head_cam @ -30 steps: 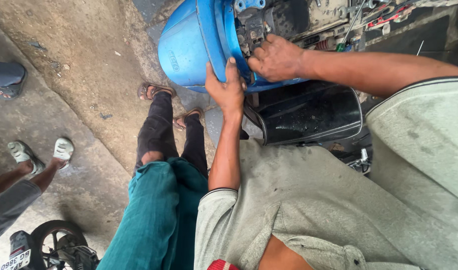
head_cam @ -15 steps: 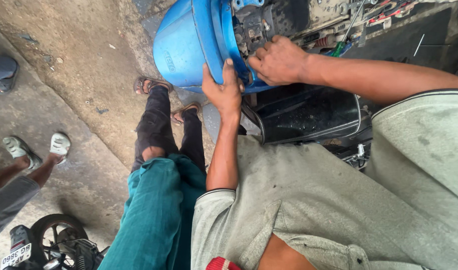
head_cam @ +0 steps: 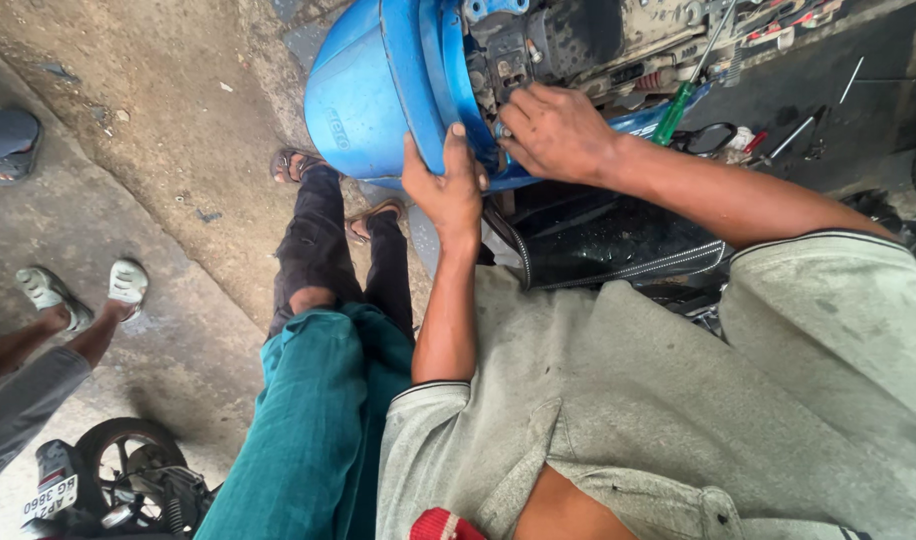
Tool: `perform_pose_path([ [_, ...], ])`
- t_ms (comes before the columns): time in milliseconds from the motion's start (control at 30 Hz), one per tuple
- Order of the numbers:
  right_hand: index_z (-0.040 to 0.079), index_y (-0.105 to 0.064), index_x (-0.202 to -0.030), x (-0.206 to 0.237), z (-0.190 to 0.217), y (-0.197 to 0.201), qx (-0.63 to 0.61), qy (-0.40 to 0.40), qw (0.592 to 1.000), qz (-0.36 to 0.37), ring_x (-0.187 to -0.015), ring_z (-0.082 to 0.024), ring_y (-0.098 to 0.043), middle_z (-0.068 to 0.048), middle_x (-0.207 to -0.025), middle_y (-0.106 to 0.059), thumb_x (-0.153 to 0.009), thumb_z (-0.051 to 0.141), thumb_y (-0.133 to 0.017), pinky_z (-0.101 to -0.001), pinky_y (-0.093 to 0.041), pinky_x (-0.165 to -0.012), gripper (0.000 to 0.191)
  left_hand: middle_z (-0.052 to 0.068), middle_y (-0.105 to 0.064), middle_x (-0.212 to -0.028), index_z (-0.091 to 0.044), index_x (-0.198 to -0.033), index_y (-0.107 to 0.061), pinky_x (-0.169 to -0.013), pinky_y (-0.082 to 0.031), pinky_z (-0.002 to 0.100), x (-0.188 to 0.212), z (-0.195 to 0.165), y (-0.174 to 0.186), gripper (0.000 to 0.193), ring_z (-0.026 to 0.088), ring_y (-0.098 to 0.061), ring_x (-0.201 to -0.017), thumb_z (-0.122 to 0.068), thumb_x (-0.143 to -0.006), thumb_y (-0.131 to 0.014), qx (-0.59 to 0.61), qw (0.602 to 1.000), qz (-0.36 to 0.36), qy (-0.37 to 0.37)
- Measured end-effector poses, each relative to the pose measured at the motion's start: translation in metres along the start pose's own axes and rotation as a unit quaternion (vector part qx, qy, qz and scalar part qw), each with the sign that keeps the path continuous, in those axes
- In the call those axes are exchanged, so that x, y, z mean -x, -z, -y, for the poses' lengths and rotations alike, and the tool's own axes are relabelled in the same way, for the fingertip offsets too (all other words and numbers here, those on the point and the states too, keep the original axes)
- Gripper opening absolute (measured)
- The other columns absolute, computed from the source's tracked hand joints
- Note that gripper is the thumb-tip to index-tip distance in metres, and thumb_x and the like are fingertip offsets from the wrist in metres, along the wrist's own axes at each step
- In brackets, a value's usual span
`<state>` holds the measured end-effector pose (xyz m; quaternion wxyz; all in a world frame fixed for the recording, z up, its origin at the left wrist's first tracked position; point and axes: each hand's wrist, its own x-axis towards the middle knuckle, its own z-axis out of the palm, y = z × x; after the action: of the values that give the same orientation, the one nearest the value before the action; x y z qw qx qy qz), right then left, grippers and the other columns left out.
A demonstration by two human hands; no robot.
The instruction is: The person aligns and secures a blue motorcycle front fender to the frame using a wrench. They repeatedly tighten bolts at the fender mounting points while holding the fender in place with the other hand.
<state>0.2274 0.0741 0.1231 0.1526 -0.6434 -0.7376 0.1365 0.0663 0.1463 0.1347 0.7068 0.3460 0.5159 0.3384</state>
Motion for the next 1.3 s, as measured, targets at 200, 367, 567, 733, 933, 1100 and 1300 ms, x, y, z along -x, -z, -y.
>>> perform_pose_path([
  [200, -0.001, -0.060, -0.087, 0.006, -0.006, 0.001, -0.042, 0.014, 0.999, -0.003, -0.072, -0.027, -0.067, -0.012, -0.081, -0.061, -0.096, 0.009, -0.074, -0.0367, -0.054, -0.058, 0.019, 0.003, -0.053, -0.066, 0.001, -0.102, -0.052, -0.041, -0.039, 0.028, 0.002, -0.003, -0.003, 0.018, 0.010, -0.049, -0.046, -0.009, -0.100, -0.066, 0.010, 1.000, 0.003, -0.001],
  [367, -0.002, -0.061, -0.090, 0.006, -0.007, -0.001, -0.075, 0.024, 0.996, -0.033, -0.076, -0.027, -0.066, -0.012, -0.085, -0.062, -0.096, 0.007, -0.073, -0.0375, -0.057, -0.064, 0.016, 0.003, -0.052, -0.067, 0.001, -0.102, -0.052, -0.040, -0.038, 0.027, 0.001, 0.000, 0.000, 0.017, 0.010, -0.047, -0.047, -0.009, -0.100, -0.065, 0.030, 0.999, 0.000, 0.017],
  [567, -0.001, -0.063, -0.088, 0.017, -0.025, 0.013, -0.139, -0.029, 0.989, -0.032, -0.069, -0.025, -0.067, -0.012, -0.080, -0.066, -0.092, 0.011, -0.079, -0.0374, -0.056, -0.060, 0.020, 0.005, -0.055, -0.070, 0.002, -0.104, -0.053, -0.041, -0.040, 0.028, -0.005, 0.004, -0.003, 0.019, 0.011, -0.049, -0.048, -0.011, -0.100, -0.066, 0.003, 1.000, -0.008, 0.001],
  [733, -0.001, -0.062, -0.102, 0.049, -0.043, 0.012, -0.616, -0.291, 0.719, -0.137, -0.080, -0.020, -0.070, -0.014, -0.094, -0.071, -0.101, 0.004, -0.068, -0.0330, -0.057, -0.063, 0.008, 0.007, -0.055, -0.069, 0.002, -0.106, -0.051, -0.039, -0.039, 0.028, -0.009, 0.002, -0.005, 0.021, 0.012, -0.048, -0.045, -0.011, -0.099, -0.066, -0.004, 1.000, -0.009, 0.009],
  [933, 0.002, -0.063, -0.105, 0.079, -0.024, -0.016, -0.760, -0.383, 0.492, -0.185, -0.073, -0.014, -0.063, -0.007, -0.089, -0.064, -0.094, 0.002, -0.066, -0.0277, -0.053, -0.059, 0.011, 0.004, -0.045, -0.061, -0.001, -0.102, -0.047, -0.038, -0.038, 0.030, -0.006, 0.000, -0.012, 0.019, 0.012, -0.043, -0.042, -0.008, -0.098, -0.065, -0.003, 1.000, -0.026, 0.012],
  [1100, -0.001, -0.069, -0.118, 0.080, -0.012, -0.021, -0.400, -0.339, 0.844, -0.108, -0.065, -0.016, -0.052, -0.005, -0.076, -0.054, -0.091, 0.013, -0.084, -0.0321, -0.044, -0.055, 0.034, 0.004, -0.044, -0.060, -0.001, -0.098, -0.046, -0.039, -0.037, 0.031, -0.007, 0.000, -0.019, 0.020, 0.013, -0.041, -0.042, -0.009, -0.100, -0.063, -0.018, 0.999, -0.034, 0.004],
  [1300, -0.002, -0.064, -0.113, 0.082, 0.001, -0.019, -0.263, -0.177, 0.941, -0.121, -0.082, -0.024, -0.062, -0.011, -0.092, -0.062, -0.084, 0.029, -0.089, -0.0350, -0.053, -0.069, 0.049, 0.003, -0.044, -0.061, -0.003, -0.096, -0.044, -0.039, -0.039, 0.033, -0.007, 0.002, -0.014, 0.019, 0.014, -0.042, -0.041, -0.010, -0.100, -0.062, -0.036, 0.998, -0.042, 0.001],
])
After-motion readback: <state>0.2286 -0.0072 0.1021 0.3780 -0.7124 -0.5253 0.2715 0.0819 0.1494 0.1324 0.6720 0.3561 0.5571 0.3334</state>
